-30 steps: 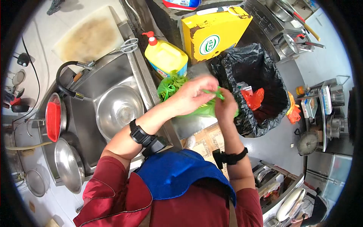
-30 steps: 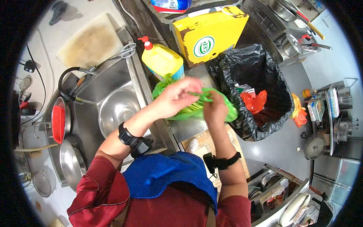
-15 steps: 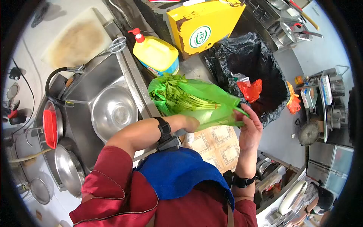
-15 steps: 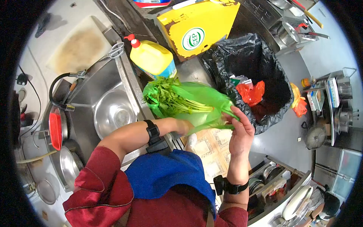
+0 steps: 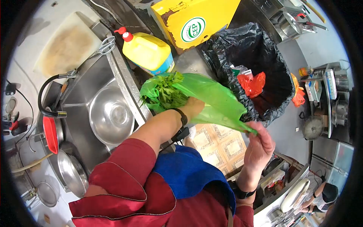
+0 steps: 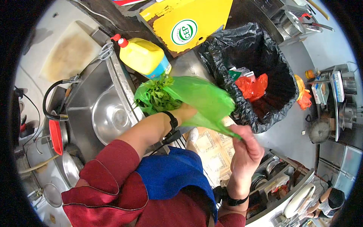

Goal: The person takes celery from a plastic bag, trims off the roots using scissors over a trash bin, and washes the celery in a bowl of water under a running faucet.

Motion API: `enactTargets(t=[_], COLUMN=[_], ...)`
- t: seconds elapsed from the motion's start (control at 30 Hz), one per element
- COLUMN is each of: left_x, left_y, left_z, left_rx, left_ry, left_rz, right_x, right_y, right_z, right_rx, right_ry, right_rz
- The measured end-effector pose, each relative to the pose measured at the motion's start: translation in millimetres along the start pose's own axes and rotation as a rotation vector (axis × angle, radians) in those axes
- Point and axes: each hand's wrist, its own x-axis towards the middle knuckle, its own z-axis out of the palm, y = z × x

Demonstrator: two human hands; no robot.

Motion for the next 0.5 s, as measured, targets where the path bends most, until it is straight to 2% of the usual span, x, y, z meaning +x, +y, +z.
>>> enactTargets(t=[0.03,0.1,0.2,0.27,0.33,0.4,0.43,0.5], left_x=[2,-7,-16,-10,4,20,25,24], left_y=[-1,-5,-10,-14,-16,-15,-17,-24], left_z=[11,24,21,10,-10,-32,-42,-55], left_rx=[0.161,0.204,0.136,0.089,0.019,-0.056,-0.086,-0.121], left_ry=[-0.195,-0.355,-0.389,-0.399,-0.406,-0.418,-0.431,-0.481], left_rz=[0.054,0.082,0.058,0.072,0.115,0.164,0.186,0.216], right_x=[-2,-5,-6,-4,5,11,11,-3], right_y=[-4,-8,-9,-10,3,36,64,155], right_z=[2,6,4,-1,-8,-20,-32,-66], right_rx=[0.027,0.065,0.071,-0.011,0.0,-0.025,-0.029,-0.116], right_ry=[-0.028,-0.034,-0.048,-0.162,-0.164,0.04,0.185,0.411], right_rz=[0.072,0.098,0.129,0.121,-0.009,0.111,0.262,0.486])
